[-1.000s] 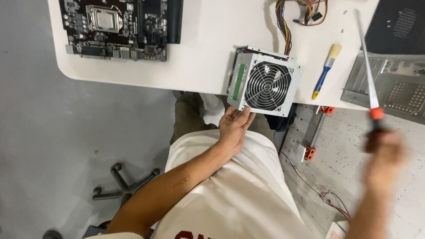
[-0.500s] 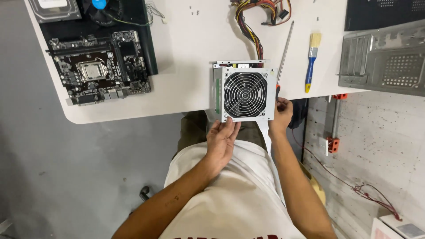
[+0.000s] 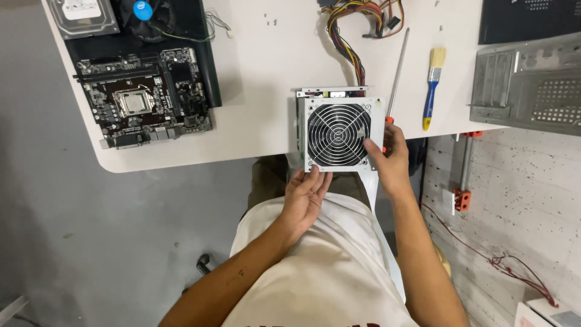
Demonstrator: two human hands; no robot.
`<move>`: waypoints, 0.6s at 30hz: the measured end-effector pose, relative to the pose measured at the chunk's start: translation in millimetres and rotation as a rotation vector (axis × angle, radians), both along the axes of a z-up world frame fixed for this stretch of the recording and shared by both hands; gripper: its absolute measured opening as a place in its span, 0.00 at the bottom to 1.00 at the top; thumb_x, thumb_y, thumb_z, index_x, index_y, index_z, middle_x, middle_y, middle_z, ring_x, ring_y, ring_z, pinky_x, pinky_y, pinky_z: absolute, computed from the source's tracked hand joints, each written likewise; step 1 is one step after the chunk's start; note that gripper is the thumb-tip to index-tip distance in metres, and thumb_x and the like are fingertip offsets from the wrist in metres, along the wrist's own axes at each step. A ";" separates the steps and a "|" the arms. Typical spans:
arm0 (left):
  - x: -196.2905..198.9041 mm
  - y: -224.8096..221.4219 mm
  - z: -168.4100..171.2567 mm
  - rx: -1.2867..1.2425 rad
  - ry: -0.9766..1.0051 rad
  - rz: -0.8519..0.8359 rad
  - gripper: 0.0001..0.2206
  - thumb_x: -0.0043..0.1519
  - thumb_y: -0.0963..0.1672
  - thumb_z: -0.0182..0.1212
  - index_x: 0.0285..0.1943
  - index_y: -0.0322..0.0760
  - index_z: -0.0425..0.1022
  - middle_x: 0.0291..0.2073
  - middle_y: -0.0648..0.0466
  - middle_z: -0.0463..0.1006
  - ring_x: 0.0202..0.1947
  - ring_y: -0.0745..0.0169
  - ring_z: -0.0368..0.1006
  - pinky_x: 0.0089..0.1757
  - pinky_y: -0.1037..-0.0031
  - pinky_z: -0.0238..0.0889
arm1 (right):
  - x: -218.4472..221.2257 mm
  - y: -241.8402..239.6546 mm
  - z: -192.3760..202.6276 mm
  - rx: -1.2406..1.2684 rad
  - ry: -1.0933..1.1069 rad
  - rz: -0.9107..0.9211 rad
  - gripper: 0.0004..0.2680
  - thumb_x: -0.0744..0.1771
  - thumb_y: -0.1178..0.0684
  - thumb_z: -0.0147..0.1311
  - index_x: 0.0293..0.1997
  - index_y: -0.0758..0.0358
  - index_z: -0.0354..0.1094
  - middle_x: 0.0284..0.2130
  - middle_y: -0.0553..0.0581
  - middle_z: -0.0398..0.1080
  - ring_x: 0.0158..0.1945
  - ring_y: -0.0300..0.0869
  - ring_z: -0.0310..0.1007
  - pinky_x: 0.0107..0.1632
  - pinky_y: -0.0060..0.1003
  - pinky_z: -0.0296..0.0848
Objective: Reassembling a computer power supply unit by aligning the internal fan and grill and securing them with screws using a screwdriver.
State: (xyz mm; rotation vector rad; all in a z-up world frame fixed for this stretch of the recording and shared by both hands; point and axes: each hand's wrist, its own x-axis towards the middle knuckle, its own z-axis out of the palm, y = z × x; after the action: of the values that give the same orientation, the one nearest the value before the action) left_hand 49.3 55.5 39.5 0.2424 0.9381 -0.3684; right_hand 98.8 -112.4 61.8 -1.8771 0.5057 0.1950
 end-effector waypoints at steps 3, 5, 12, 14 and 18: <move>-11.8 -2.9 -27.6 -0.011 0.000 -0.010 0.07 0.56 0.39 0.63 0.28 0.39 0.67 0.27 0.60 0.79 0.44 0.56 0.75 0.54 0.62 0.63 | 5.7 -0.4 -5.2 0.120 0.042 -0.021 0.21 0.62 0.49 0.59 0.57 0.63 0.56 0.46 0.69 0.63 0.51 0.56 0.63 0.52 0.52 0.64; -10.5 -0.7 -23.5 -0.016 -0.005 -0.016 0.07 0.56 0.39 0.62 0.28 0.40 0.68 0.27 0.59 0.79 0.44 0.57 0.75 0.54 0.62 0.62 | 3.4 -6.0 -14.3 0.200 0.063 -0.060 0.21 0.62 0.48 0.59 0.57 0.60 0.56 0.46 0.66 0.63 0.49 0.53 0.64 0.50 0.50 0.67; -3.5 16.2 -0.6 -0.019 0.013 -0.179 0.06 0.57 0.39 0.61 0.28 0.39 0.70 0.33 0.54 0.80 0.48 0.53 0.72 0.53 0.59 0.63 | -0.1 -14.8 -27.9 0.388 0.049 -0.155 0.17 0.59 0.54 0.63 0.49 0.56 0.62 0.38 0.56 0.66 0.40 0.44 0.70 0.41 0.40 0.75; 4.0 32.0 11.5 -0.019 0.011 -0.257 0.06 0.56 0.40 0.62 0.28 0.39 0.70 0.36 0.51 0.80 0.50 0.52 0.72 0.52 0.58 0.64 | 0.9 -16.3 -30.2 0.376 0.046 -0.145 0.17 0.59 0.53 0.63 0.49 0.57 0.63 0.38 0.57 0.67 0.40 0.45 0.70 0.42 0.42 0.76; 35.8 70.8 33.3 0.532 -0.259 -0.936 0.20 0.58 0.54 0.54 0.45 0.34 0.74 0.38 0.45 0.77 0.42 0.51 0.75 0.39 0.68 0.70 | 3.3 -16.8 -30.6 0.373 0.013 -0.143 0.19 0.58 0.52 0.64 0.50 0.57 0.64 0.38 0.57 0.68 0.41 0.43 0.69 0.43 0.41 0.75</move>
State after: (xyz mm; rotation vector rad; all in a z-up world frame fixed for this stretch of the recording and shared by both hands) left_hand 85.1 126.3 72.8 1.2066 0.5996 -0.9142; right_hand 102.0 -129.2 31.2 -1.4720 0.5679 0.1916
